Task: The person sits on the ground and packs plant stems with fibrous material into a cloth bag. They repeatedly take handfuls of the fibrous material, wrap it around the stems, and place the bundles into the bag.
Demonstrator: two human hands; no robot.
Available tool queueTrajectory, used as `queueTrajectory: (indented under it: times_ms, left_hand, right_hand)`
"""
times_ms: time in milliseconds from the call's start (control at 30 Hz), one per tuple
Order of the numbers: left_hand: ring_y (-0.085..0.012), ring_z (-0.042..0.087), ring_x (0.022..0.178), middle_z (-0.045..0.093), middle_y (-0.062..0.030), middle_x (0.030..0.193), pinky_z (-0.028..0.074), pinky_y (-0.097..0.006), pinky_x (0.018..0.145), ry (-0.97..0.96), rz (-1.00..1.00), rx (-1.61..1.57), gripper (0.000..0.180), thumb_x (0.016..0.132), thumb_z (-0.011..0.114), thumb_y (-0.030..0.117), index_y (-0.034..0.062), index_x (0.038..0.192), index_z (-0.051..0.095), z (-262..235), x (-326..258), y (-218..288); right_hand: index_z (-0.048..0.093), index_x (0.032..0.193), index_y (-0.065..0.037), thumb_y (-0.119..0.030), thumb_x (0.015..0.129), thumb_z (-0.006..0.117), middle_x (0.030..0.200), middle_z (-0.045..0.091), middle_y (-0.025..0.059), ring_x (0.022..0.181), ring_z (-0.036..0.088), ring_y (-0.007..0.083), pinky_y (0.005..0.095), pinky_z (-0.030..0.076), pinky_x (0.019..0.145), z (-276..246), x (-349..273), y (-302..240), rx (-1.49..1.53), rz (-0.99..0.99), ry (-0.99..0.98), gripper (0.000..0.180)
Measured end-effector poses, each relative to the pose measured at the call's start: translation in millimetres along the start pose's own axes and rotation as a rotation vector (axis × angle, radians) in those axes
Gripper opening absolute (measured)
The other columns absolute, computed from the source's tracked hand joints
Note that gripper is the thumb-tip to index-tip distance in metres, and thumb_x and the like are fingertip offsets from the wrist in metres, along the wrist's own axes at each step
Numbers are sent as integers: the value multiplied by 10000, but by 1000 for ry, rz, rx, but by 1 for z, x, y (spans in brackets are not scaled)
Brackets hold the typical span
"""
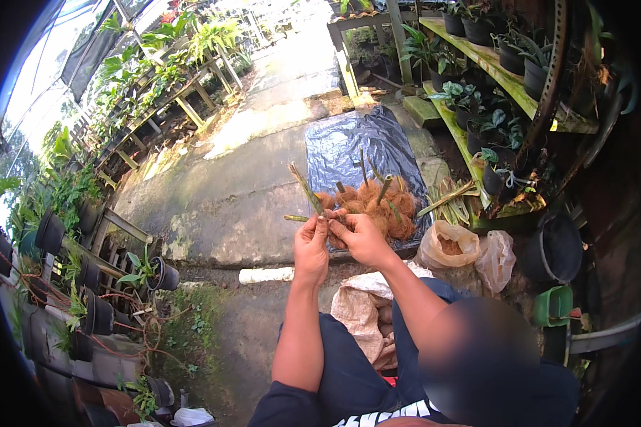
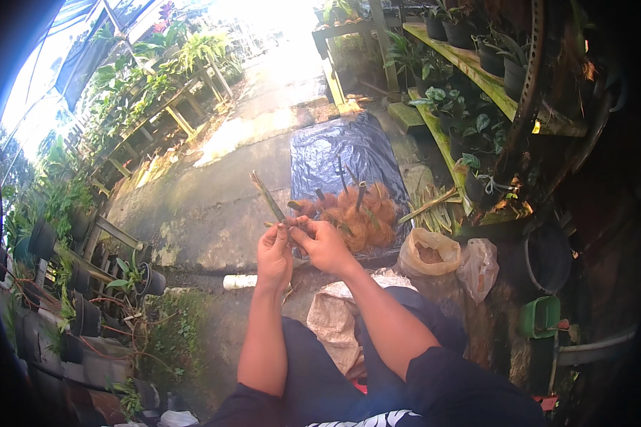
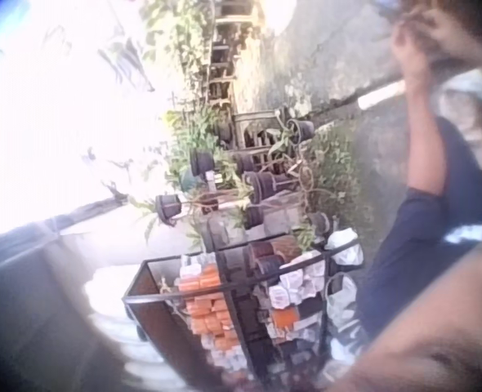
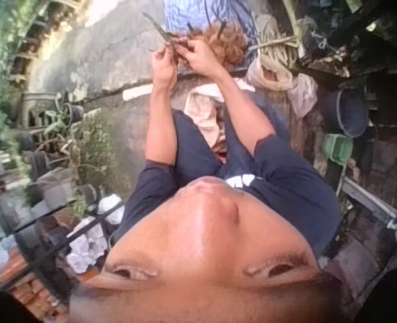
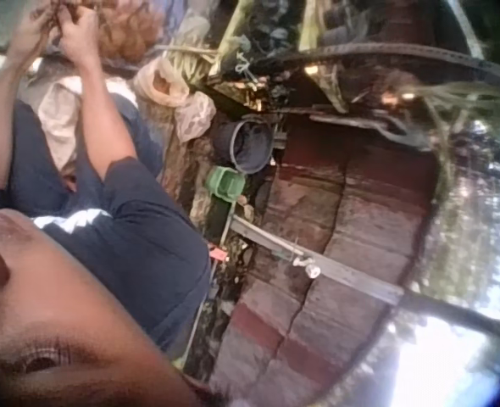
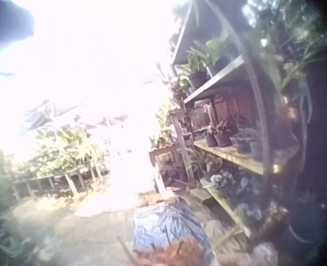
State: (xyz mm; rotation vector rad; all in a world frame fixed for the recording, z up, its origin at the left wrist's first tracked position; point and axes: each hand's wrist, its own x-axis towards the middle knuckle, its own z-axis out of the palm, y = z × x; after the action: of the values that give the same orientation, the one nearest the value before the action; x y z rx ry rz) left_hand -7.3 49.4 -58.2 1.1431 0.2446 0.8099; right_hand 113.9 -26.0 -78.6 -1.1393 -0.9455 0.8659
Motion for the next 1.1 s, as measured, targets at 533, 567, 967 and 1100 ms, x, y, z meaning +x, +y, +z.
queueTrajectory:
  times_ms: [533,567,967,1100]
  left_hand:
    - [-92,670,958,731,-59,1158,558,-265,800,19,-28,177,299,1126,516,190,-16,1287,661,11,-2,5]
    - [-99,674,969,730,-65,1160,561,-268,813,-3,-56,174,307,1133,493,188,-20,1295,652,12,-2,8]
    - [-141,650,1050,714,-86,1119,520,-305,923,77,71,439,298,1144,436,174,-28,1266,618,-11,5,-31]
    - [-114,619,948,692,-54,1042,513,-297,843,259,78,432,228,1136,481,181,-4,1174,608,2,1,-11]
  right_hand:
    - [651,1105,49,-444,1121,504,857,644,41,781,558,112,306,471,705,0,-8,-15,-241,-49,-54,515]
    - [651,1113,58,-435,1120,505,872,659,55,786,565,120,313,477,715,-1,-9,-16,-269,-66,-49,513]
    - [696,1005,81,-475,1098,479,890,731,218,848,692,341,443,525,797,3,-6,-14,-491,0,11,604]
    - [715,899,82,-537,1079,478,773,708,219,785,703,384,473,533,766,1,-12,-33,-768,173,27,686]
